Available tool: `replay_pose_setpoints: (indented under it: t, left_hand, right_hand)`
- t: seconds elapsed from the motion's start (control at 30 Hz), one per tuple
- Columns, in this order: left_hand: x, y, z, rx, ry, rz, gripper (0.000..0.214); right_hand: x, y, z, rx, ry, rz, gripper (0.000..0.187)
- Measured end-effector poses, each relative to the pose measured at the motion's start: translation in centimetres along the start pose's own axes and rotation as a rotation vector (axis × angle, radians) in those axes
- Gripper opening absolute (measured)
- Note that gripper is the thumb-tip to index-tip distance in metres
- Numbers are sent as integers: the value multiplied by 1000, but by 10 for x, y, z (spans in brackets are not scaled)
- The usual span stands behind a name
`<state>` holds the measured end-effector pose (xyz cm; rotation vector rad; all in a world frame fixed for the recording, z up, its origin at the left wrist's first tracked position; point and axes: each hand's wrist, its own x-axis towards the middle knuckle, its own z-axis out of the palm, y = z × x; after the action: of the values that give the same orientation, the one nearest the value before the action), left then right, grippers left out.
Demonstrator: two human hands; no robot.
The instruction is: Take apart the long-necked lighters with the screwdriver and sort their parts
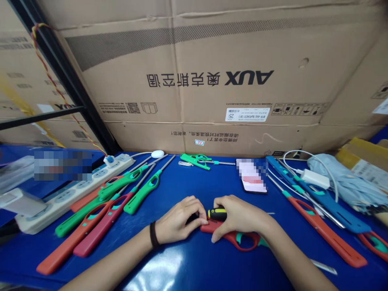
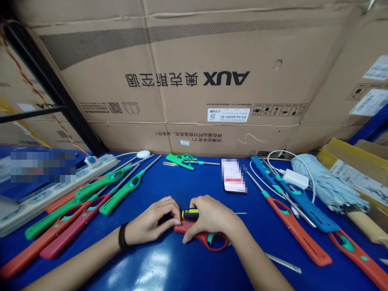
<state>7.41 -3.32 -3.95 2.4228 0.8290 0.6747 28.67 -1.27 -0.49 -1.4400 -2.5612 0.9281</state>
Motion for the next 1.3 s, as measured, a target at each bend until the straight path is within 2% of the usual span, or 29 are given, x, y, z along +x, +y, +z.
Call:
replay_pose_setpoints:
  t: [0.43, 0.6, 0.93, 1.1, 1.2, 1.3]
  left_hand:
    - [-1, 1, 3, 191, 106, 145, 13]
    - [1, 4, -2, 196, 81, 104, 13]
    - [-1, 11, -8, 176, -5, -64, 9]
    - [3, 10, -7, -19, 89, -97, 13]
    - [6, 6, -7, -307, 194, -250, 24]
    - [8, 2, -8, -620, 232, -434, 29]
  right_hand:
    - [1, -10, 1, -59, 13, 29, 46]
    - [1, -5, 1, -38, 44, 1, 45]
    - [1, -3, 1, -11, 34, -7, 46]
    - [1, -5, 0, -42, 28, 4, 45]
    - [0, -5, -1, -30, 28, 22, 47]
    - [-3, -5, -3, -11, 57, -16, 50]
